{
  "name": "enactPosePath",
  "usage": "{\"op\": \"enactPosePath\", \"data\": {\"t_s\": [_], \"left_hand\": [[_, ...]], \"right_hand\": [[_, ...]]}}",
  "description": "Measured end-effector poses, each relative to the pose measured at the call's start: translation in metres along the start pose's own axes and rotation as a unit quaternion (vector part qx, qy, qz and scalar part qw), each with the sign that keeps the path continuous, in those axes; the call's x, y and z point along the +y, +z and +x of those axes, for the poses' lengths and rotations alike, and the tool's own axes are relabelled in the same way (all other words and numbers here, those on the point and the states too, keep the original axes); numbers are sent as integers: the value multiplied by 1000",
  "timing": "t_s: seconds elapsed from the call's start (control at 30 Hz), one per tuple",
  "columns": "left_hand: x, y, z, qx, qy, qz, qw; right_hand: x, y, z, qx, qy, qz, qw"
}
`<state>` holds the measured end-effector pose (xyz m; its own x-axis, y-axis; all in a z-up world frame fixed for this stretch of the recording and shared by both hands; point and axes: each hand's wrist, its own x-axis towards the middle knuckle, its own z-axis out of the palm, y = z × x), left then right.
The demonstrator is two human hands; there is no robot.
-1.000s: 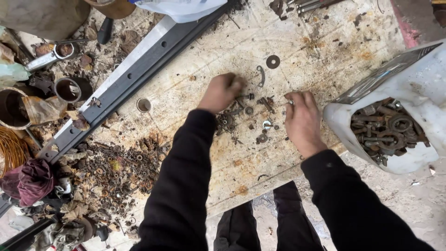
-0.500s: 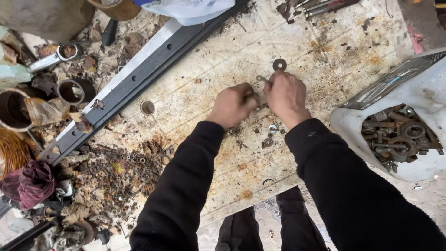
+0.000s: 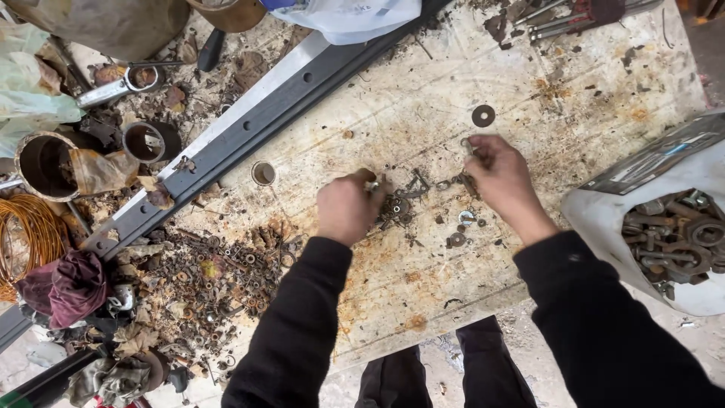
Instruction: The person places a metal engine block on a cluttered workbench and then sorts through a large pile of mixed metal parts, including bolts, nuts, and washers. They pick up handfuls of the parts and transfer them into a white plastic container.
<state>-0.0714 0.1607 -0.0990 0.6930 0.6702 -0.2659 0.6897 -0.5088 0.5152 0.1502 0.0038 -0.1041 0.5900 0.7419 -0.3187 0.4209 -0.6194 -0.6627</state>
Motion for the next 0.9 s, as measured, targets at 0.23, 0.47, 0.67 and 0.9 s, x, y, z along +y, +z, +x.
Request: {"op": "enactPosePath", "data": {"t_s": [0.23,0.47,0.67,0.9], "left_hand": [[-21,25,2,-83,-53,-188,977],[-15,-4,6,-59,-38,-607,792],[-38,38,18,75,80,-143,984],[-53,0,-36,15,-117,-613,781]], "right_hand": [[40,20,-29,-123,100,425,891],[-7,27,-25,-82,-18,-66,994],[4,37,-35,40,-231,-178,956],[-3,17,-42,-191,83,595,776]]}}
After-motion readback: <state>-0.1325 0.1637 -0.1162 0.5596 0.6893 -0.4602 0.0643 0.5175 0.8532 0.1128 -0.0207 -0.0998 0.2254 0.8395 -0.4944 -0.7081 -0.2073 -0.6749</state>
